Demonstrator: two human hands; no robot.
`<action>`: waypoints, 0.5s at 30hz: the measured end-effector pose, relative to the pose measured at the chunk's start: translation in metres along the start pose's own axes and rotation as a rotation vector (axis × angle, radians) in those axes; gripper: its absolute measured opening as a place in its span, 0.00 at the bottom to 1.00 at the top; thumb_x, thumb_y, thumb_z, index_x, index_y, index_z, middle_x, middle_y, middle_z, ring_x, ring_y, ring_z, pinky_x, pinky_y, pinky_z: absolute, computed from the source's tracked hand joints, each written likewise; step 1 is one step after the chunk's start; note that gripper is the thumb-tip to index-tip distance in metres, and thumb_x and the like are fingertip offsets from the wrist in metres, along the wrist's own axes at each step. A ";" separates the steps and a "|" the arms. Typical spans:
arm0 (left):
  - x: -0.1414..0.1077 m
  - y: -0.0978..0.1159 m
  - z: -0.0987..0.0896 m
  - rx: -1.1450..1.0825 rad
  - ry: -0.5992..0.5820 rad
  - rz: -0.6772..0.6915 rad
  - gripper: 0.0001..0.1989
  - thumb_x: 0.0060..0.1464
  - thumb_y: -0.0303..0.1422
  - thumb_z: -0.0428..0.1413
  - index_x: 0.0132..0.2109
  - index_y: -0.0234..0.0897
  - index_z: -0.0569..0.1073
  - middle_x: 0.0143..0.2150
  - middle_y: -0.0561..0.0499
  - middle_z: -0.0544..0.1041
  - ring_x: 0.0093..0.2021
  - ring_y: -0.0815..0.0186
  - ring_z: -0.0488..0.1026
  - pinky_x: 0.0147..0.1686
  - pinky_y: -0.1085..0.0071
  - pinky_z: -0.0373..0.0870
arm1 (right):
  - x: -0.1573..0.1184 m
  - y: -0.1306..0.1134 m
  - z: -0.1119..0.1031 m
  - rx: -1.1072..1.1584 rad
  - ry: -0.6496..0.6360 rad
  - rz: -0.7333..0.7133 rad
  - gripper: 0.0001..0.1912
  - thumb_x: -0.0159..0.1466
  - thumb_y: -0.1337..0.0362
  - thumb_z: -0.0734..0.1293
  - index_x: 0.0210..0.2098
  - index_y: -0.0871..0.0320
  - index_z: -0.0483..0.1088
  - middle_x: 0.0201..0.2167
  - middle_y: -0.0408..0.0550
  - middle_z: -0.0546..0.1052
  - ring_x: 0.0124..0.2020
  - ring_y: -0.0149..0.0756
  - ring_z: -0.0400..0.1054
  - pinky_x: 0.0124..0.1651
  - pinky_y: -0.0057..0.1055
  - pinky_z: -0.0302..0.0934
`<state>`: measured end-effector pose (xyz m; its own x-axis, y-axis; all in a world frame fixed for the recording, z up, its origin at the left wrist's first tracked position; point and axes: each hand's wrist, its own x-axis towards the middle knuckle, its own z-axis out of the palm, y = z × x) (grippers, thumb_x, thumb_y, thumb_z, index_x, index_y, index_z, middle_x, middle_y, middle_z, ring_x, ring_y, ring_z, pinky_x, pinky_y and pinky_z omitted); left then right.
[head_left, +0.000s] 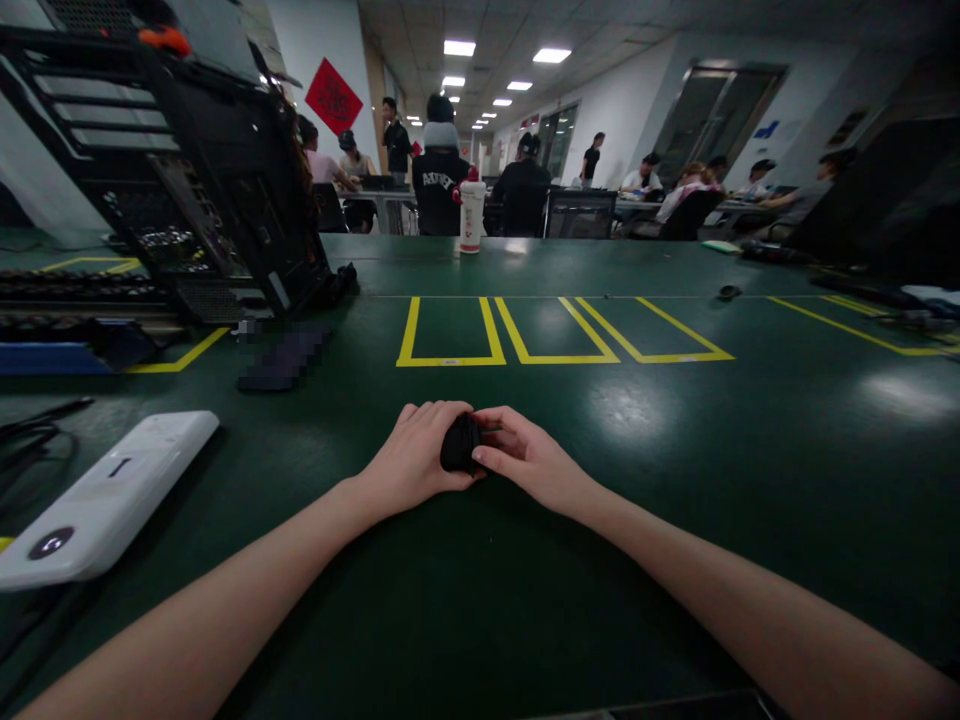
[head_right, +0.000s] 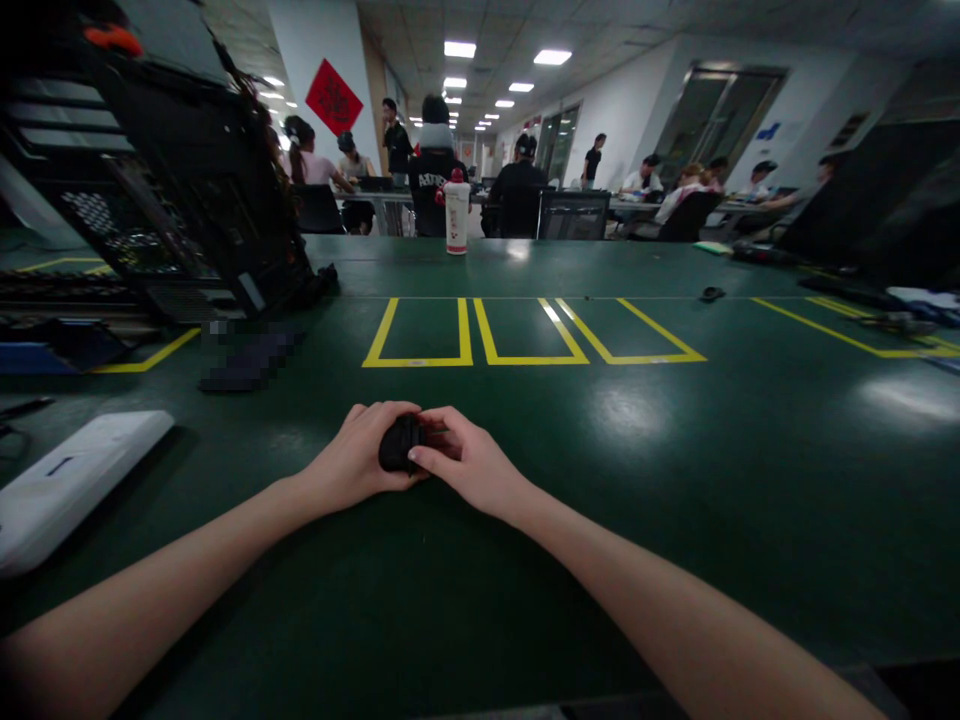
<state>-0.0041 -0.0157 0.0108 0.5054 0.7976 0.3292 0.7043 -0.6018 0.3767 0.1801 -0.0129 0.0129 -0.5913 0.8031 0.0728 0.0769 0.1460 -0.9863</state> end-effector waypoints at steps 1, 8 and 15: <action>0.000 0.000 0.000 -0.003 0.000 -0.003 0.28 0.44 0.38 0.59 0.51 0.40 0.58 0.45 0.48 0.68 0.45 0.57 0.66 0.41 0.62 0.59 | -0.001 0.000 0.000 -0.002 -0.011 -0.004 0.16 0.58 0.68 0.63 0.45 0.55 0.59 0.45 0.46 0.66 0.48 0.36 0.64 0.51 0.39 0.62; 0.000 0.002 -0.004 -0.012 -0.027 -0.005 0.28 0.44 0.37 0.58 0.51 0.38 0.58 0.46 0.47 0.68 0.46 0.57 0.65 0.42 0.62 0.58 | -0.004 0.001 0.000 -0.002 -0.015 -0.057 0.15 0.57 0.69 0.64 0.43 0.54 0.59 0.45 0.45 0.66 0.49 0.35 0.64 0.52 0.39 0.60; 0.002 0.007 -0.007 -0.013 -0.049 -0.020 0.26 0.45 0.37 0.58 0.51 0.37 0.58 0.46 0.46 0.68 0.45 0.58 0.66 0.41 0.62 0.59 | 0.002 0.003 0.000 0.001 0.015 -0.022 0.13 0.58 0.66 0.64 0.42 0.54 0.59 0.43 0.45 0.67 0.46 0.36 0.66 0.48 0.38 0.64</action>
<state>-0.0021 -0.0185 0.0200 0.5156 0.8101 0.2792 0.7081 -0.5863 0.3936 0.1790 -0.0115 0.0102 -0.5811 0.8081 0.0964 0.0634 0.1630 -0.9846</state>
